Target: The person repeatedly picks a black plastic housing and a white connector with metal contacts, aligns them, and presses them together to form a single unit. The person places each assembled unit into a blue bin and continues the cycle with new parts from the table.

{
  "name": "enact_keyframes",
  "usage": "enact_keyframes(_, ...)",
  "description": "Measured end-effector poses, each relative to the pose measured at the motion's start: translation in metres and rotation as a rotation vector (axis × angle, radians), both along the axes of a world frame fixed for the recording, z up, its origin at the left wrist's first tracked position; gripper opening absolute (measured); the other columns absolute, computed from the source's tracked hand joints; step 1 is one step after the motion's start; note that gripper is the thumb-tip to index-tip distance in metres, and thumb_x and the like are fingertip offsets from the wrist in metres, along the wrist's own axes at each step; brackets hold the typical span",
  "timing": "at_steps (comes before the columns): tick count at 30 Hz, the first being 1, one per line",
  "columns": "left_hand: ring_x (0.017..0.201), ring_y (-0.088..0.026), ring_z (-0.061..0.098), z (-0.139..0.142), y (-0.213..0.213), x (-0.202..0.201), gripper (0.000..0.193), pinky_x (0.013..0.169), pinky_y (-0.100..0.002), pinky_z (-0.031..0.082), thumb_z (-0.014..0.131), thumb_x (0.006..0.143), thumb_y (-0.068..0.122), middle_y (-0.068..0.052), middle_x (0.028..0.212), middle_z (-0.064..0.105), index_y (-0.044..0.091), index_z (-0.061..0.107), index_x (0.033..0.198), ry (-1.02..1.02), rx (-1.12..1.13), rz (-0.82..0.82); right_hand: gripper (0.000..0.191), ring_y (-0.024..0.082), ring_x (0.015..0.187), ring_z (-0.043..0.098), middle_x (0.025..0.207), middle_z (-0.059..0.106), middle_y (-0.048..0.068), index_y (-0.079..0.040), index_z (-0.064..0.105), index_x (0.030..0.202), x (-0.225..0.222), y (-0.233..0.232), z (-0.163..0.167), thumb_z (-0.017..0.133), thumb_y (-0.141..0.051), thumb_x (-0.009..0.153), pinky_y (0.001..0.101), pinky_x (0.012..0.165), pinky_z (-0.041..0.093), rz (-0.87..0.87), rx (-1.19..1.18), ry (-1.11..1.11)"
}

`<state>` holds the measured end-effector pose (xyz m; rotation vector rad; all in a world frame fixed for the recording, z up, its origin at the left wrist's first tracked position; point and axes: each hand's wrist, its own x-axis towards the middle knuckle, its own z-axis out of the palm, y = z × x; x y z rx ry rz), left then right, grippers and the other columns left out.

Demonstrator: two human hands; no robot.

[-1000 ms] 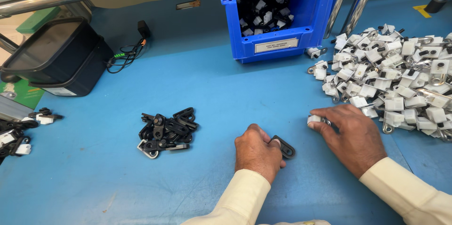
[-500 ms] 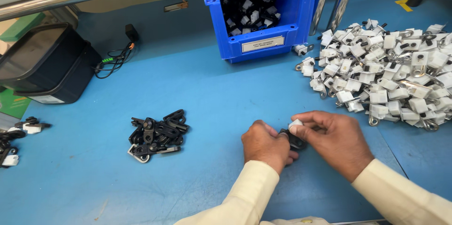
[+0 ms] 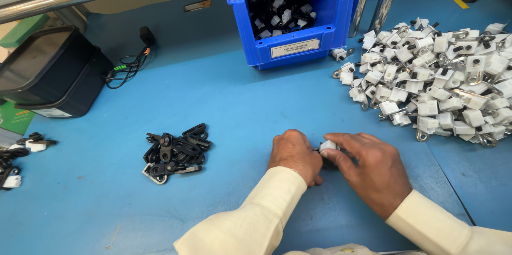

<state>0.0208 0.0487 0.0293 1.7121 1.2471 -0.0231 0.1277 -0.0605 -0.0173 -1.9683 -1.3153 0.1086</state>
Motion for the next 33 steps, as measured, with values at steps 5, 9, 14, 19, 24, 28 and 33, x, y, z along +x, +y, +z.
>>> enact_keyframes(5,0.058,-0.022,0.075,-0.003,-0.001,0.004,0.015,0.051,-0.032,0.061,0.066,0.094,0.010,-0.016,0.072,0.074,-0.004,0.071,0.095,0.014,-0.001,-0.016,0.030,0.023,0.079,0.074,0.091,0.078,0.010,-0.008,0.076,0.108,0.002,0.003,-0.001,0.078,-0.019,0.080,0.0358,0.068,0.058,0.059,0.064,-0.129)
enact_keyframes(9,0.057,-0.022,0.075,-0.004,-0.001,0.004,0.019,0.052,-0.031,0.060,0.064,0.096,0.012,-0.017,0.071,0.075,-0.005,0.071,0.094,0.025,0.019,-0.013,0.034,0.022,0.073,0.074,0.086,0.078,0.007,-0.013,0.076,0.114,0.004,0.003,-0.003,0.080,-0.023,0.081,0.0349,0.065,0.059,-0.023,-0.114,0.020)
enact_keyframes(14,0.055,-0.023,0.074,-0.004,0.000,0.006,0.018,0.050,-0.032,0.061,0.060,0.097,0.008,-0.018,0.071,0.075,-0.004,0.072,0.096,0.023,-0.032,0.019,0.030,0.023,0.076,0.072,0.086,0.077,0.008,-0.008,0.076,0.106,0.007,0.000,-0.008,0.079,-0.018,0.078,0.0363,0.065,0.056,0.124,0.091,-0.180)
enact_keyframes(19,0.056,-0.023,0.074,-0.004,0.003,0.005,0.014,0.050,-0.032,0.061,0.058,0.096,0.005,-0.016,0.075,0.076,0.000,0.070,0.103,0.027,-0.092,0.060,0.027,0.021,0.073,0.072,0.082,0.076,0.007,-0.009,0.077,0.101,0.012,0.001,-0.009,0.081,-0.019,0.077,0.0349,0.063,0.057,0.159,0.068,-0.159)
enact_keyframes(24,0.057,-0.021,0.075,-0.006,0.002,0.004,0.019,0.049,-0.029,0.060,0.055,0.099,0.009,-0.013,0.077,0.076,0.003,0.072,0.104,0.051,-0.077,0.039,0.025,0.020,0.070,0.071,0.084,0.078,0.005,-0.009,0.077,0.096,0.016,0.003,-0.004,0.082,-0.020,0.074,0.0350,0.061,0.056,0.211,0.059,-0.147)
enact_keyframes(28,0.058,-0.020,0.074,-0.009,0.002,0.002,0.019,0.048,-0.028,0.059,0.053,0.100,0.009,-0.011,0.077,0.075,0.002,0.070,0.100,0.028,-0.095,0.042,0.024,0.020,0.070,0.070,0.085,0.078,0.004,-0.009,0.078,0.095,0.016,0.004,-0.002,0.082,-0.020,0.074,0.0350,0.062,0.056,0.221,0.050,-0.142)
enact_keyframes(33,0.056,-0.020,0.074,-0.010,0.007,0.002,0.018,0.047,-0.029,0.059,0.052,0.097,0.002,-0.013,0.076,0.075,-0.001,0.069,0.097,-0.024,-0.195,0.090,0.023,0.021,0.070,0.070,0.082,0.078,0.005,-0.009,0.077,0.096,0.017,0.004,-0.001,0.081,-0.018,0.076,0.0360,0.065,0.056,0.275,0.040,-0.155)
